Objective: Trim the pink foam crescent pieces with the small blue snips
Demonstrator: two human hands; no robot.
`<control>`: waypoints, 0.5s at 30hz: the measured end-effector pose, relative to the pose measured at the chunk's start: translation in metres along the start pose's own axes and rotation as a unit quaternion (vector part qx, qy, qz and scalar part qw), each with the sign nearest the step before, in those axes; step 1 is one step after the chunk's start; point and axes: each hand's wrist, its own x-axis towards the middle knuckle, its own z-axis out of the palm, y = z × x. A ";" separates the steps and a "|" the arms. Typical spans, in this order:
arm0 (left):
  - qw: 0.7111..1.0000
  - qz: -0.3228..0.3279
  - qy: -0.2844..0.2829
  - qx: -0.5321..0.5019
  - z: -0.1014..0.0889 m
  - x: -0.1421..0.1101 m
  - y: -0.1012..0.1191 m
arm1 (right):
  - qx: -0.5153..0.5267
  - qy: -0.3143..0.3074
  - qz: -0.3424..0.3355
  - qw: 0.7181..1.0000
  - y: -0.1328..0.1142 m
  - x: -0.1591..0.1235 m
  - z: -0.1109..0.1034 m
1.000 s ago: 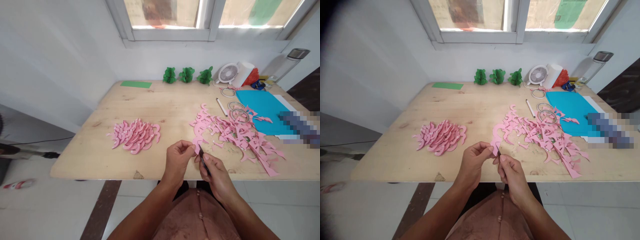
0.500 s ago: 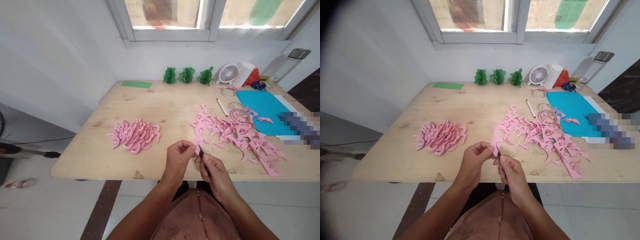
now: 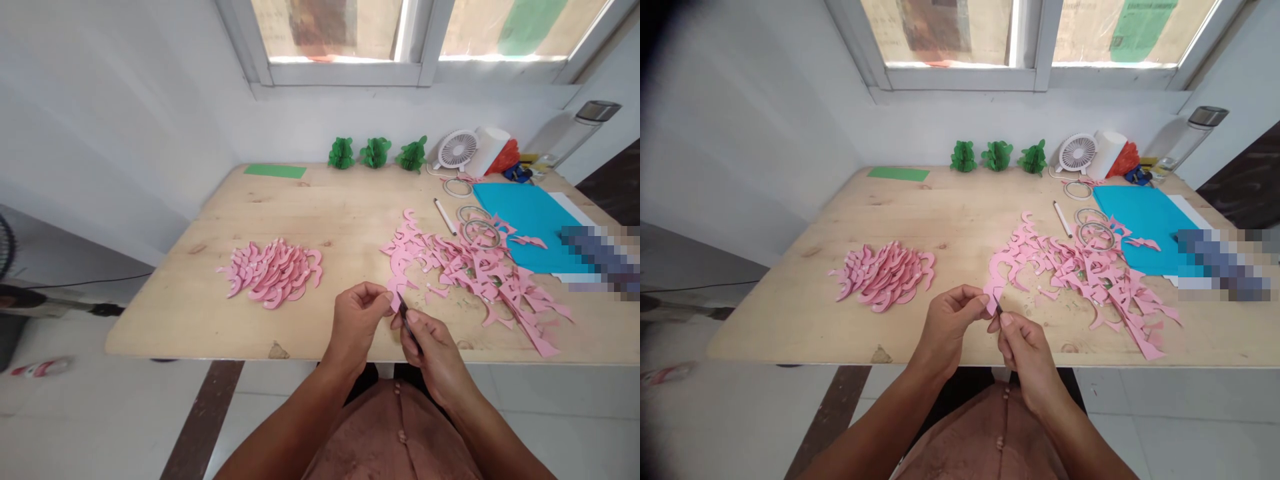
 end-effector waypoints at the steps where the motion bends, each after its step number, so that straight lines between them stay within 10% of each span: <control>1: 1.000 -0.001 0.000 0.000 0.000 0.000 0.000 | 0.001 0.000 0.000 1.000 0.000 0.000 0.000; 15: 1.000 0.002 0.001 -0.013 0.001 -0.004 0.000 | 0.000 -0.001 -0.008 1.000 0.001 -0.002 0.001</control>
